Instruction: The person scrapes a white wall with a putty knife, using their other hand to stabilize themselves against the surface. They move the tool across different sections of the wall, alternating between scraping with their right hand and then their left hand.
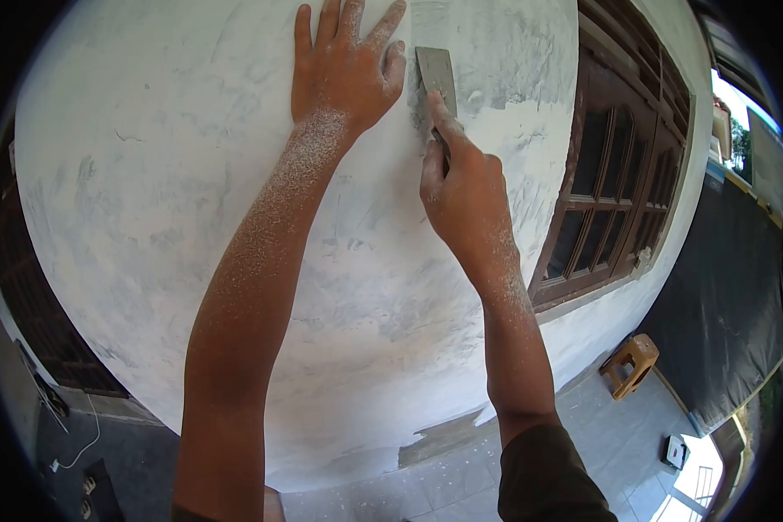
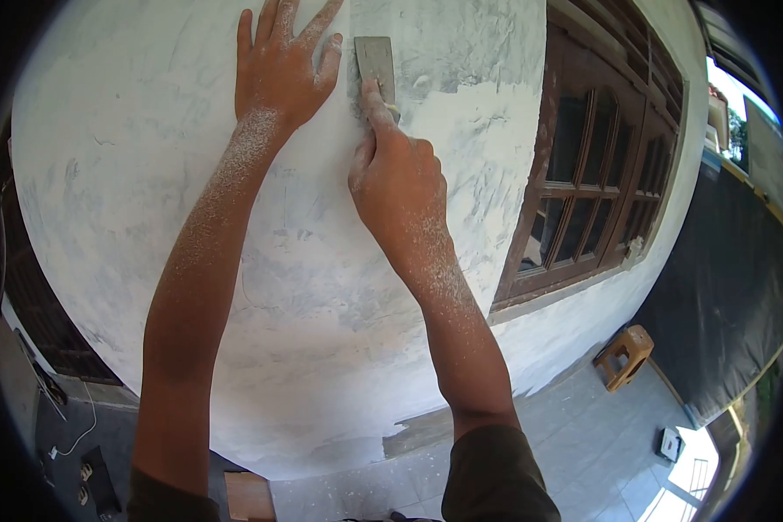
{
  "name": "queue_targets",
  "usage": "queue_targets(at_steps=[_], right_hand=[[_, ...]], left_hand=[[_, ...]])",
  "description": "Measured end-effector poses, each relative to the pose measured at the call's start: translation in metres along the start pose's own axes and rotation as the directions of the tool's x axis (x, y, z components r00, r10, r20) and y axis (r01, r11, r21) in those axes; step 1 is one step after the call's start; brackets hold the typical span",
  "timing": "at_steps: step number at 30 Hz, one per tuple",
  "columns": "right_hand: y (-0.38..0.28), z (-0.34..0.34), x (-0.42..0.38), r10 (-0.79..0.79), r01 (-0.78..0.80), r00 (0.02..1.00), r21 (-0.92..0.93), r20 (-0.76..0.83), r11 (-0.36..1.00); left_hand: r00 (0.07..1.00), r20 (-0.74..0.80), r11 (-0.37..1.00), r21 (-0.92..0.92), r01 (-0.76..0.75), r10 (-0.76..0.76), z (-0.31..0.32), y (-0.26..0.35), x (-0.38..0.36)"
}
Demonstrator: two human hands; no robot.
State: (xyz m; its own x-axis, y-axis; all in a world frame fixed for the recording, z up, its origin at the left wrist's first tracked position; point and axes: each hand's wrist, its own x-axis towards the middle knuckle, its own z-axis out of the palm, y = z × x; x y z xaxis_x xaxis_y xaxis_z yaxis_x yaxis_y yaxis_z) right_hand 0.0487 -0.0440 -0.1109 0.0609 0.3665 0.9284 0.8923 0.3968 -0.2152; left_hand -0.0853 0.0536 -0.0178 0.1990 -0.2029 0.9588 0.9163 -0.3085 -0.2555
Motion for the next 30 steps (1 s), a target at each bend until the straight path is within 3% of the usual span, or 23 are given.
queue_targets(at_steps=[3,5,6,9,11,13,15,16,19,21,23,25,26,30], right_hand=[[0.012,0.014,-0.016,-0.08,0.081,0.995,0.006,-0.053,0.997],[-0.006,-0.004,0.052,-0.064,0.071,0.993,0.069,-0.102,0.995],[-0.006,-0.005,0.081,-0.137,0.152,0.971,0.064,-0.194,0.986],[-0.008,-0.009,0.05,-0.068,0.071,0.995,0.036,-0.077,0.997],[0.012,0.007,-0.012,-0.081,0.08,0.996,-0.009,-0.038,0.997],[0.014,0.012,-0.01,-0.074,0.072,0.996,-0.035,-0.052,0.997],[-0.006,-0.004,0.055,-0.039,0.041,0.996,0.036,-0.077,0.998],[-0.008,-0.006,0.086,-0.112,0.117,0.982,0.021,-0.153,0.993],[-0.009,-0.006,0.073,-0.091,0.097,0.985,0.04,-0.145,0.994],[0.003,0.003,0.011,-0.077,0.076,0.996,-0.032,-0.052,0.997],[-0.004,0.001,0.017,-0.105,0.104,0.991,-0.019,-0.079,0.994],[-0.016,-0.018,0.077,0.022,-0.021,1.0,0.1,-0.012,0.995],[-0.012,-0.016,0.105,-0.103,0.105,0.984,0.008,-0.145,0.994],[-0.012,-0.02,0.063,-0.038,0.04,0.998,0.039,-0.053,0.998]], left_hand=[[1.0,0.001,1.0,-0.023,0.008,-0.008,-0.001,0.002,0.001],[1.0,0.007,1.0,-0.028,0.014,-0.014,-0.004,0.003,-0.002],[1.0,0.005,0.999,-0.03,0.014,-0.014,-0.005,0.002,0.001],[1.0,0.0,1.0,-0.015,0.003,-0.003,-0.005,0.002,0.001],[1.0,0.008,1.0,-0.027,-0.004,0.005,-0.004,0.002,0.0],[1.0,0.002,1.0,-0.027,0.007,-0.007,-0.005,0.001,0.002],[1.0,0.022,1.0,-0.005,0.013,-0.013,-0.007,0.003,0.0],[1.0,0.006,1.0,0.019,-0.004,0.004,-0.005,0.002,0.001],[1.0,0.022,1.0,-0.005,0.002,-0.002,-0.002,0.0,0.001],[0.999,0.035,1.0,-0.018,0.006,-0.005,0.0,0.002,-0.002],[1.0,0.021,1.0,-0.023,0.02,-0.019,-0.002,0.001,0.002],[0.998,0.056,1.0,-0.008,0.02,-0.02,-0.004,0.001,0.0],[0.998,0.057,1.0,0.006,0.01,-0.01,-0.003,0.0,0.0],[0.999,0.052,1.0,-0.013,0.002,-0.001,-0.003,0.0,0.001]])
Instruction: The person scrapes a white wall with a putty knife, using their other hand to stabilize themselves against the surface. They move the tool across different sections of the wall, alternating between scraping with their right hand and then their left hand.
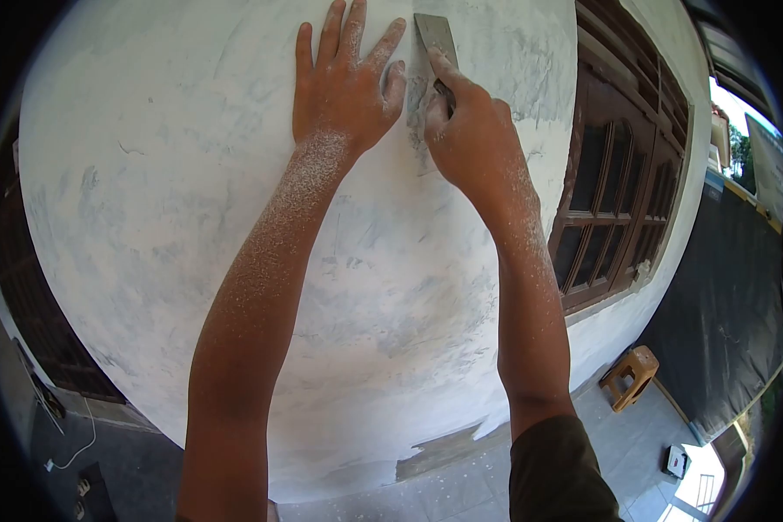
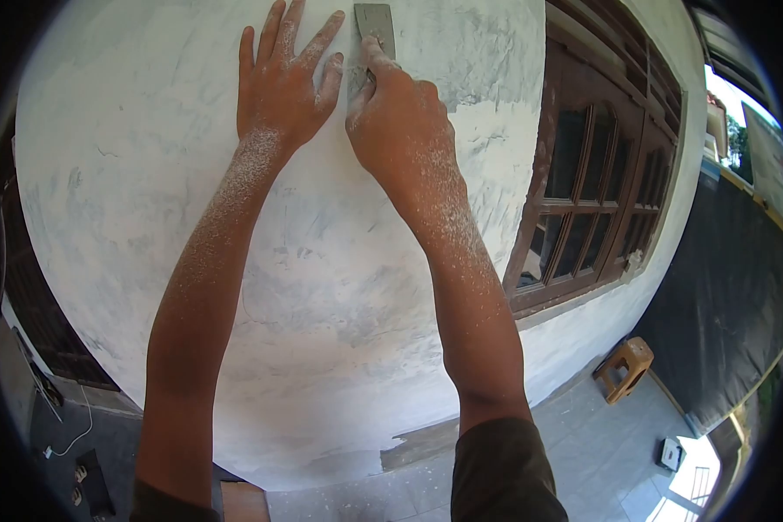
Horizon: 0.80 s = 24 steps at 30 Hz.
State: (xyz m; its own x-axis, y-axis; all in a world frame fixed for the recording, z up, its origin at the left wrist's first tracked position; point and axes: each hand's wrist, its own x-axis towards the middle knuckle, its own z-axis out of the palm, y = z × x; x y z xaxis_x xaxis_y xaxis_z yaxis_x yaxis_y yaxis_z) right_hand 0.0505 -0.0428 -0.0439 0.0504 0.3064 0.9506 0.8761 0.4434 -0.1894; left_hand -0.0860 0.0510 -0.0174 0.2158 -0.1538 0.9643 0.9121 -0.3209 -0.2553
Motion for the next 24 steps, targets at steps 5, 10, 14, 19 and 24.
queue_targets(at_steps=[5,10,14,19,24], right_hand=[[0.001,0.001,0.014,-0.005,0.005,1.0,0.009,0.002,1.0],[0.004,0.004,-0.022,0.057,-0.056,0.997,-0.012,0.056,0.998],[0.011,0.008,-0.079,-0.001,0.005,0.996,-0.047,0.088,0.999],[0.009,0.001,-0.03,0.044,-0.044,0.997,-0.003,0.059,0.999],[0.016,0.01,-0.115,0.087,-0.081,0.978,-0.04,0.192,0.996]], left_hand=[[1.0,-0.011,1.0,0.001,0.021,-0.021,0.002,0.0,-0.001],[1.0,-0.002,1.0,0.009,0.023,-0.023,0.003,-0.001,0.0],[1.0,-0.019,0.999,0.042,-0.002,0.003,0.004,0.002,0.0],[1.0,-0.01,1.0,0.021,0.011,-0.011,0.003,-0.001,-0.001],[0.999,-0.022,1.0,0.01,-0.028,0.028,0.002,-0.001,-0.007]])
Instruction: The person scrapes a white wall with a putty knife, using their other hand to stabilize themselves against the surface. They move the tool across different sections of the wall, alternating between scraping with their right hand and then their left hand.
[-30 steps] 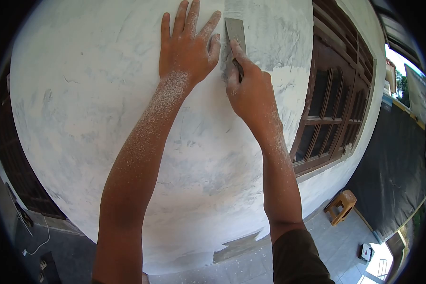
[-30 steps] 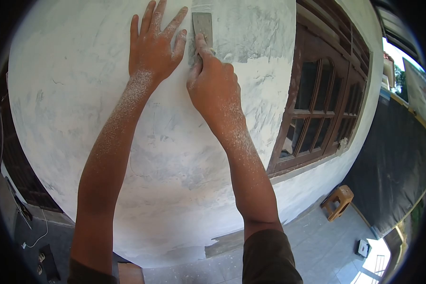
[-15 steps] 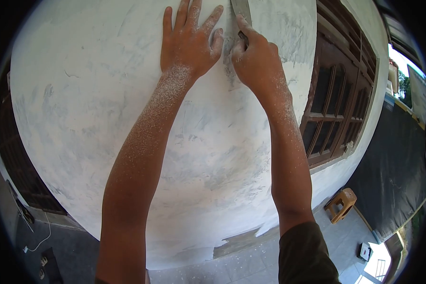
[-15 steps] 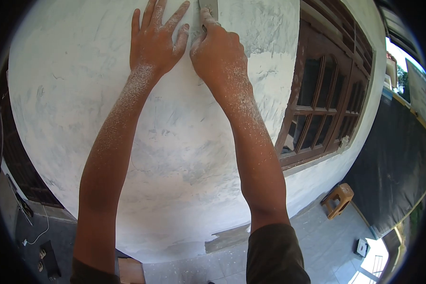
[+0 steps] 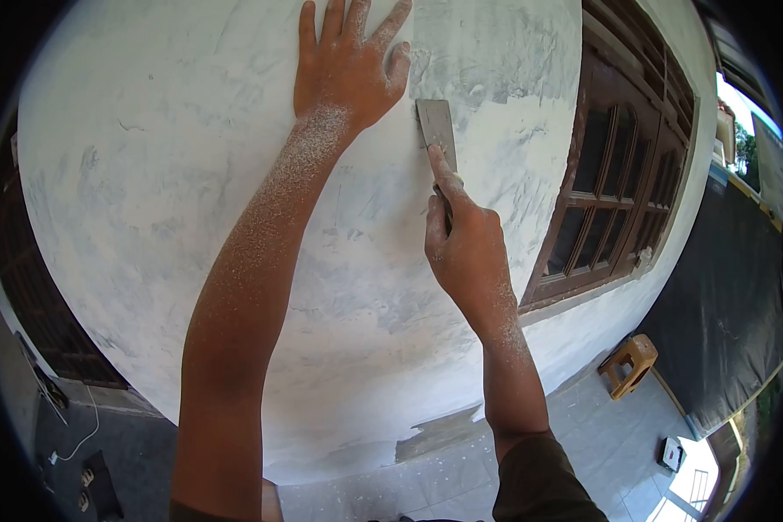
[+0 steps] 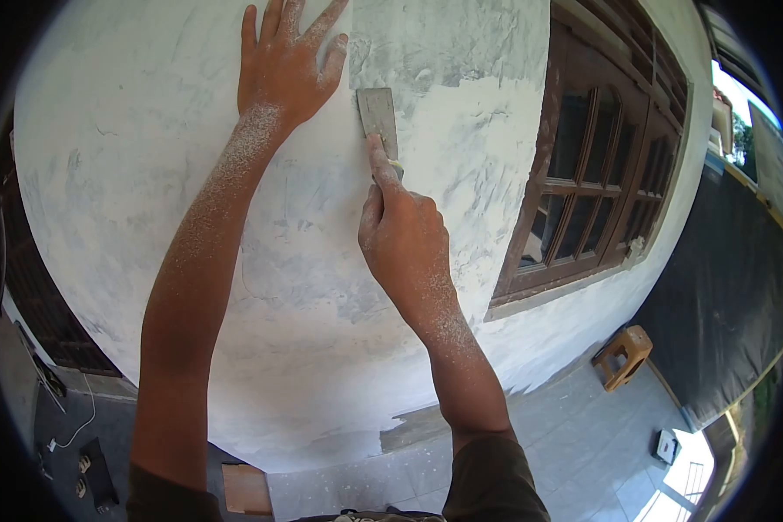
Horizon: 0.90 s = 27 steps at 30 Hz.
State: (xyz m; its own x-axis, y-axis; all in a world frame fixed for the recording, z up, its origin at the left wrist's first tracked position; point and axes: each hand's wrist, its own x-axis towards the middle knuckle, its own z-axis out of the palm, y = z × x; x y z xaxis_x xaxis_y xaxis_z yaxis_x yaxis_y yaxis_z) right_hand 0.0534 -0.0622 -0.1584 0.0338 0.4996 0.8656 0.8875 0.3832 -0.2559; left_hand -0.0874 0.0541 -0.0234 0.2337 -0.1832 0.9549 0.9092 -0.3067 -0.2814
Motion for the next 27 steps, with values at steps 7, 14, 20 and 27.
queue_targets(at_steps=[7,14,20,27], right_hand=[[-0.01,-0.007,-0.003,0.064,-0.064,0.997,0.014,0.045,0.998],[-0.019,-0.01,0.03,0.096,-0.095,0.995,0.066,-0.01,0.993],[-0.011,0.012,-0.016,0.05,-0.049,0.999,0.058,-0.017,0.997],[-0.022,-0.007,0.013,0.098,-0.099,0.995,0.034,0.014,0.995]], left_hand=[[0.999,0.031,1.0,-0.022,0.02,-0.02,-0.011,0.007,-0.017],[0.991,0.118,0.998,-0.03,0.062,-0.058,-0.017,0.014,-0.041],[0.999,0.001,0.999,0.01,0.042,-0.042,-0.013,0.016,-0.052],[0.999,-0.032,1.0,0.004,0.024,-0.024,-0.009,0.014,-0.052]])
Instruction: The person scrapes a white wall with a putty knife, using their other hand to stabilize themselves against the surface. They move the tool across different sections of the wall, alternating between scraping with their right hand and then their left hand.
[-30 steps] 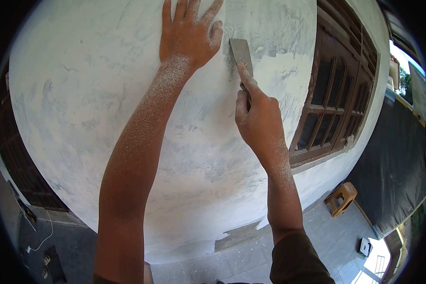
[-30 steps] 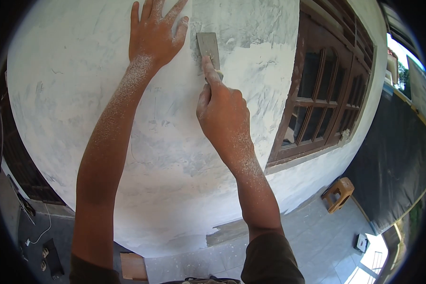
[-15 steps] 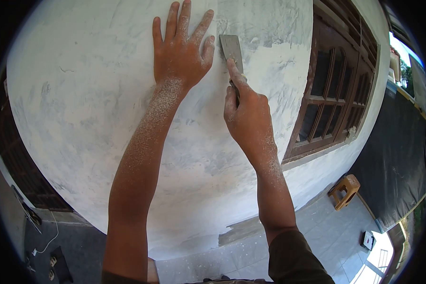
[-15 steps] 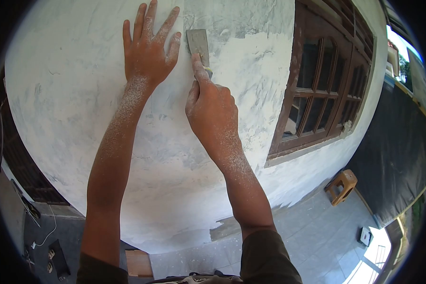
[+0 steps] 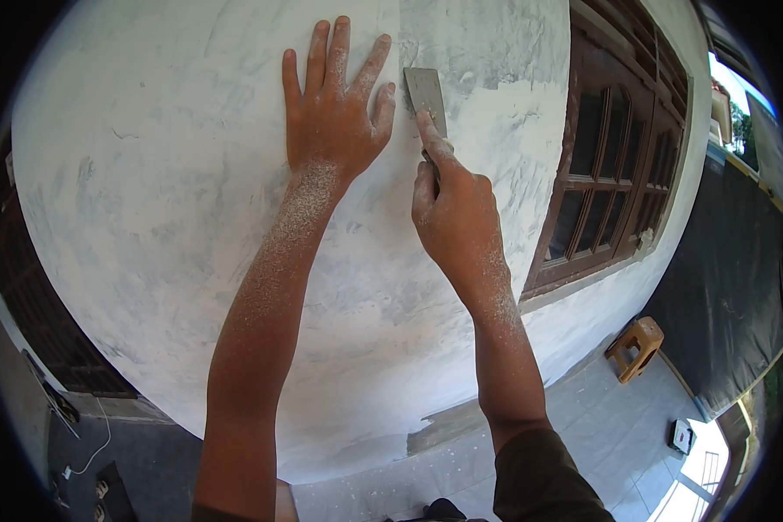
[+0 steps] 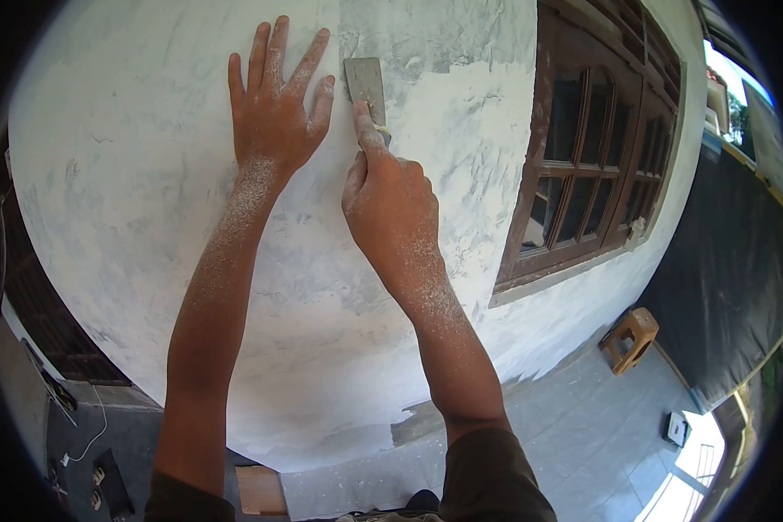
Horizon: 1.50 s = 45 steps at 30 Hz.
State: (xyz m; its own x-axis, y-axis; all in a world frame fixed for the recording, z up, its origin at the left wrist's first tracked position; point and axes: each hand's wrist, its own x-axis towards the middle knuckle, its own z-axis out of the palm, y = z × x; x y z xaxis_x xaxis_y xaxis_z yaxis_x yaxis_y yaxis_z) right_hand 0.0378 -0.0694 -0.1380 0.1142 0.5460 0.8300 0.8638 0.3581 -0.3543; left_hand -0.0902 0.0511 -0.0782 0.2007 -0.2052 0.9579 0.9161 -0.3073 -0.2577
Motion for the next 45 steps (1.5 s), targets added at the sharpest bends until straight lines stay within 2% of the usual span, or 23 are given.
queue_targets(at_steps=[3,6,8,10,12,13,15,17,18,20,21,22,25,27,32,37,41,45], right_hand=[[0.009,0.01,-0.008,-0.05,0.049,0.998,-0.026,-0.044,0.998],[0.0,-0.002,0.041,-0.04,0.042,0.995,0.019,-0.087,0.999],[-0.001,-0.005,0.059,-0.158,0.157,0.966,-0.022,-0.205,0.987],[0.006,0.001,0.032,-0.129,0.13,0.974,-0.008,-0.184,0.992],[0.018,0.011,-0.003,-0.142,0.132,0.985,-0.097,-0.097,0.986],[0.016,0.01,-0.004,-0.095,0.091,0.994,-0.075,-0.046,0.993],[0.006,0.004,0.029,-0.129,0.124,0.987,-0.056,-0.093,0.991],[-0.006,-0.01,0.061,-0.179,0.177,0.971,-0.03,-0.158,0.984],[-0.006,-0.01,0.058,-0.182,0.179,0.971,-0.033,-0.158,0.983],[-0.007,-0.01,0.041,-0.091,0.085,0.992,-0.069,-0.083,0.994],[-0.001,-0.007,0.025,-0.079,0.076,0.996,-0.087,-0.032,0.993],[0.002,-0.002,0.014,-0.122,0.116,0.991,-0.096,-0.062,0.989],[0.002,-0.001,0.043,-0.107,0.103,0.991,-0.057,-0.077,0.993],[-0.005,-0.011,0.078,-0.234,0.227,0.95,-0.057,-0.207,0.972],[0.003,-0.004,0.027,-0.131,0.119,0.988,-0.13,-0.086,0.984],[-0.013,-0.015,0.097,-0.199,0.198,0.953,-0.028,-0.229,0.98],[-0.014,-0.018,0.064,-0.118,0.111,0.987,-0.062,-0.11,0.992],[-0.016,-0.012,0.08,-0.141,0.137,0.979,-0.036,-0.144,0.99]], left_hand=[[1.0,0.023,0.999,0.051,0.015,-0.016,-0.001,0.001,0.001],[1.0,-0.004,1.0,0.02,-0.007,0.007,0.001,0.001,0.004],[1.0,0.015,1.0,0.011,0.004,-0.004,-0.001,0.002,0.002],[1.0,0.019,1.0,0.023,0.003,-0.004,0.0,0.001,0.003],[1.0,0.009,1.0,0.027,0.009,-0.009,0.001,0.001,0.008],[1.0,0.013,0.999,0.052,0.016,-0.016,0.002,0.001,0.012],[1.0,0.025,0.997,0.072,0.017,-0.019,0.005,0.002,0.019],[0.995,-0.096,0.99,0.137,0.016,-0.003,0.01,0.0,0.034],[0.995,-0.099,0.991,0.136,0.02,-0.006,0.011,-0.002,0.041],[0.998,0.026,0.998,0.029,0.049,-0.05,0.012,-0.007,0.05],[0.998,0.027,0.998,0.027,0.049,-0.05,0.012,-0.006,0.05],[0.998,0.037,0.998,0.028,0.051,-0.052,0.012,-0.005,0.051],[0.996,0.052,0.997,0.029,0.065,-0.066,0.009,-0.005,0.053],[0.996,0.062,0.998,0.017,0.068,-0.069,0.008,-0.003,0.053],[0.995,0.071,0.996,0.053,0.072,-0.076,0.005,-0.002,0.052],[0.996,0.073,0.997,0.058,0.055,-0.059,0.01,-0.004,0.053],[0.997,0.049,0.997,0.053,0.053,-0.056,0.013,-0.005,0.053],[0.998,0.048,0.997,0.057,0.042,-0.045,0.017,-0.009,0.072]])
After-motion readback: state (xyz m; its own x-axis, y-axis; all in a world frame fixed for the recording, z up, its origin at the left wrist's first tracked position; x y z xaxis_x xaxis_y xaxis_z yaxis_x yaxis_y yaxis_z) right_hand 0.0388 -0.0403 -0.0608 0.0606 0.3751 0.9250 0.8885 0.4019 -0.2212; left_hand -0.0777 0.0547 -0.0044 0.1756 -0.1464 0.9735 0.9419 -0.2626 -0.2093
